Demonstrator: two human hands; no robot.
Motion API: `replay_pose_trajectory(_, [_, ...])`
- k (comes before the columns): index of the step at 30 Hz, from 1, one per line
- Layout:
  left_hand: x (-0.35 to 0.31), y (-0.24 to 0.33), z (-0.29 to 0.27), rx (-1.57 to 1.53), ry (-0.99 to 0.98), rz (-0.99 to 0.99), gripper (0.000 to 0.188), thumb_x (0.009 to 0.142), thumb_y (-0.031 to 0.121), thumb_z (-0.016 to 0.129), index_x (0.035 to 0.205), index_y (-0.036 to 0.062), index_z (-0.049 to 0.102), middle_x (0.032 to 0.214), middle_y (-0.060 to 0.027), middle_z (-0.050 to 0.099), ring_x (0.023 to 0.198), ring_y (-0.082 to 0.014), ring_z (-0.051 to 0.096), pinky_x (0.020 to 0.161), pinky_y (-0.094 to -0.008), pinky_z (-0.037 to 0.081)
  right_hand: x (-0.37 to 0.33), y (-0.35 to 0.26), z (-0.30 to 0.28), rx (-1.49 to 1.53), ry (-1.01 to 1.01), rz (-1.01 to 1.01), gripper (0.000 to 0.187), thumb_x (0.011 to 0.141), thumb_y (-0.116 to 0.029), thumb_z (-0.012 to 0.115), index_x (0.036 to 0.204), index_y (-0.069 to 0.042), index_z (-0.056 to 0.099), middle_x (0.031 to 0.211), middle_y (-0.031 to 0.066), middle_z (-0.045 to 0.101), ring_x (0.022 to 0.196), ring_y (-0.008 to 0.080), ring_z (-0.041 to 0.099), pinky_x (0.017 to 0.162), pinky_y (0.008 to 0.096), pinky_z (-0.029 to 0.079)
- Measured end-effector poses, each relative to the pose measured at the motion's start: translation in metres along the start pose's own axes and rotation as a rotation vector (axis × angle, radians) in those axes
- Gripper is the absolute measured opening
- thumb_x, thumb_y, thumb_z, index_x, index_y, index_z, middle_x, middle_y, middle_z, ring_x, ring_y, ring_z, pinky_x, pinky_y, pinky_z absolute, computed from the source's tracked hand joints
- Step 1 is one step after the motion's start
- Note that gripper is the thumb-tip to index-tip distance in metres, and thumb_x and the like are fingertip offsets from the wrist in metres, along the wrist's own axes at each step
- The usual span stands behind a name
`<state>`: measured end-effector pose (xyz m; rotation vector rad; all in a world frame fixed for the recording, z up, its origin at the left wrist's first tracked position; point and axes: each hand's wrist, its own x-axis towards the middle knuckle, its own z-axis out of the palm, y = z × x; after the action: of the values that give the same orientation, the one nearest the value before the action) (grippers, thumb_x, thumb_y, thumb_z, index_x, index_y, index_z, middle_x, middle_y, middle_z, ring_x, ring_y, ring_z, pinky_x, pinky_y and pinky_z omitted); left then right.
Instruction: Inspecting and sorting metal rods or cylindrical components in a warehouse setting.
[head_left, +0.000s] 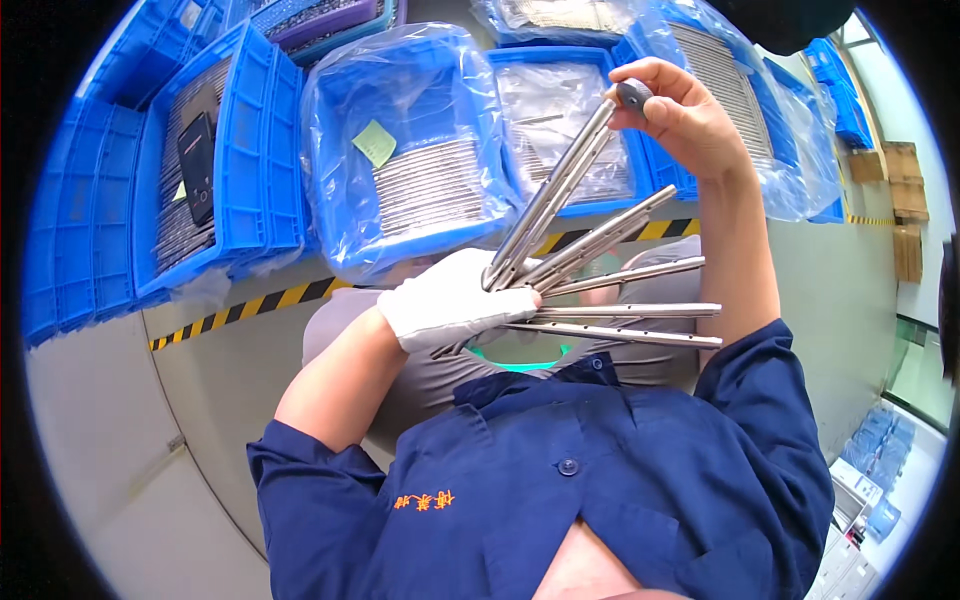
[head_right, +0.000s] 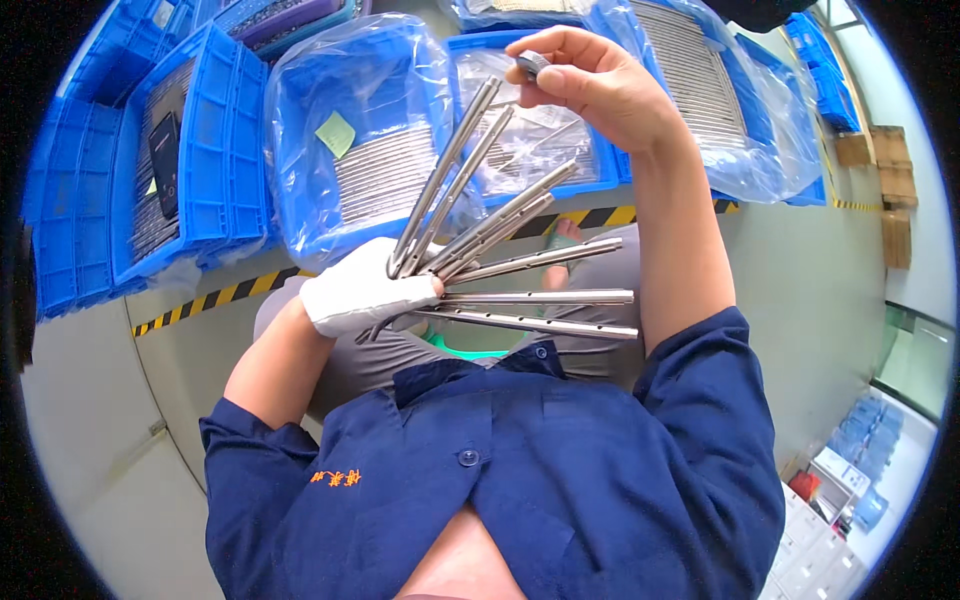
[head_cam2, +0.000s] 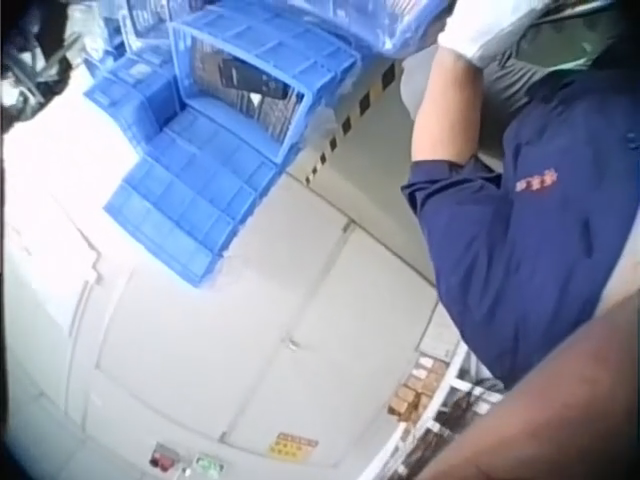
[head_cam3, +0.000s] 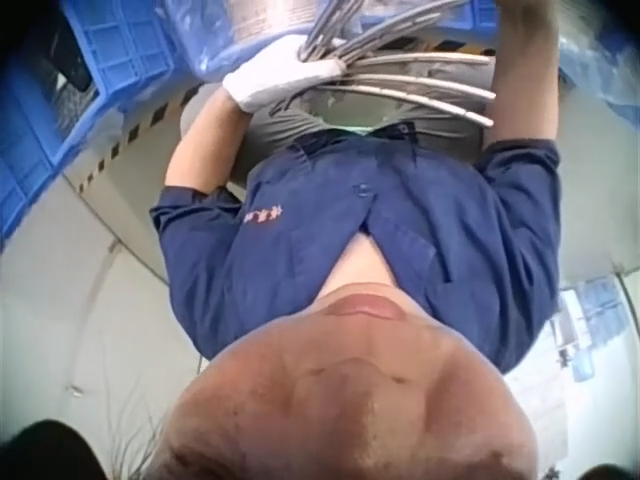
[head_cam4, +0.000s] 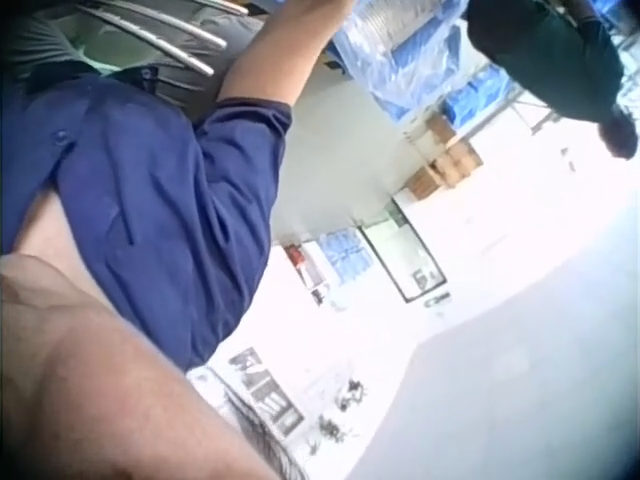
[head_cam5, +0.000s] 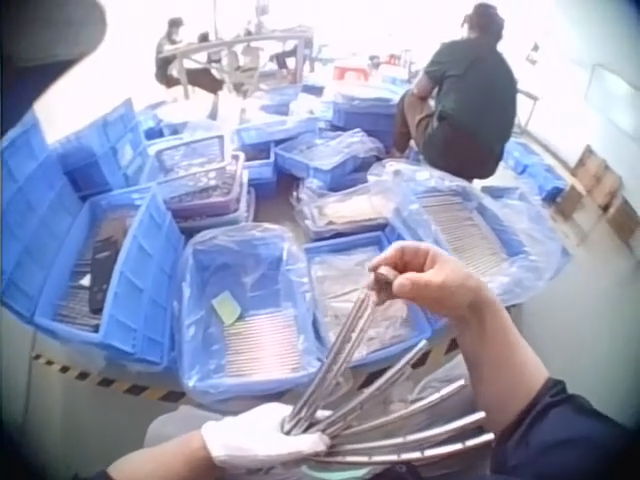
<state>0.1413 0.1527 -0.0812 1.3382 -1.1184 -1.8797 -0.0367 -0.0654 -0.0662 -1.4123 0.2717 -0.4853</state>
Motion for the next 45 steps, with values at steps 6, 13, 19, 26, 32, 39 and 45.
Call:
replay_pose_trajectory(6, [0.002, 0.005, -0.002, 0.105, -0.041, -0.126, 0.035, 0.077, 0.032, 0.058, 0.094, 0.0021, 0.057, 0.067, -0.0012, 0.053, 0.058, -0.0080, 0.045, 0.053, -0.0244, 0.039, 0.000, 0.001, 0.014, -0.054, -0.102, -0.051, 0.032, 0.075, -0.020, 0.063, 0.101, -0.002, 0.057, 0.090, 0.0084, 0.060, 0.085, 0.0160, 0.056, 0.081, 0.0283, 0.043])
replay_pose_trajectory(13, [0.006, -0.003, 0.002, 0.183, -0.127, 0.020, 0.049, 0.077, 0.038, 0.058, 0.109, 0.0008, 0.052, 0.078, -0.0051, 0.057, 0.070, -0.0099, 0.048, 0.064, -0.0250, 0.040, -0.008, -0.006, 0.009, -0.085, -0.149, 0.000, 0.038, 0.065, -0.016, 0.072, 0.097, -0.002, 0.057, 0.091, 0.0074, 0.057, 0.086, 0.0150, 0.056, 0.076, 0.0255, 0.046])
replay_pose_trajectory(19, [-0.010, 0.000, -0.005, 0.164, -0.073, 0.085, 0.046, 0.077, 0.040, 0.057, 0.103, 0.0020, 0.055, 0.076, -0.0056, 0.059, 0.070, -0.0122, 0.050, 0.064, -0.0269, 0.041, 0.000, -0.017, -0.004, -0.170, -0.121, -0.148, 0.037, 0.075, -0.022, 0.063, 0.104, -0.002, 0.052, 0.094, 0.0115, 0.055, 0.089, 0.0210, 0.056, 0.084, 0.0332, 0.042])
replay_pose_trajectory(26, [-0.026, -0.010, -0.010, -0.318, -0.081, 0.401, 0.046, 0.071, 0.031, 0.064, 0.105, 0.0039, 0.049, 0.067, -0.0019, 0.053, 0.058, -0.0082, 0.048, 0.050, -0.0235, 0.041, 0.075, 0.045, 0.008, 0.164, 0.167, 0.304, 0.018, 0.077, -0.009, 0.054, 0.094, -0.003, 0.053, 0.077, 0.0056, 0.055, 0.069, 0.0101, 0.052, 0.057, 0.0190, 0.039])
replay_pose_trajectory(32, [-0.039, -0.017, -0.026, -0.567, 0.041, 0.253, 0.027, 0.075, 0.019, 0.061, 0.095, 0.0026, 0.052, 0.074, -0.0015, 0.055, 0.061, -0.0085, 0.051, 0.054, -0.0223, 0.042, 0.147, 0.189, 0.096, -0.853, -0.033, 0.252, 0.023, 0.078, -0.015, 0.056, 0.097, -0.003, 0.061, 0.072, 0.0026, 0.060, 0.062, 0.0100, 0.052, 0.057, 0.0224, 0.042])
replay_pose_trajectory(39, [-0.057, -0.025, -0.045, -0.417, 0.101, 0.290, 0.032, 0.076, 0.025, 0.060, 0.097, 0.0026, 0.051, 0.078, -0.0057, 0.055, 0.067, -0.0131, 0.052, 0.062, -0.0263, 0.044, 0.205, 0.310, 0.121, -0.395, 0.260, 0.913, 0.028, 0.079, -0.027, 0.056, 0.097, -0.006, 0.055, 0.055, 0.0003, 0.041, 0.043, 0.0091, 0.033, 0.037, 0.0257, 0.023])
replay_pose_trajectory(45, [-0.058, -0.036, -0.051, -0.471, 0.116, 0.263, 0.031, 0.076, 0.021, 0.060, 0.098, 0.0002, 0.050, 0.084, -0.0075, 0.056, 0.077, -0.0141, 0.052, 0.070, -0.0277, 0.042, 0.217, 0.346, 0.129, -0.165, 0.413, 1.015, 0.018, 0.080, -0.026, 0.055, 0.077, -0.009, 0.051, 0.056, -0.0008, 0.037, 0.043, 0.0091, 0.030, 0.038, 0.0237, 0.021])
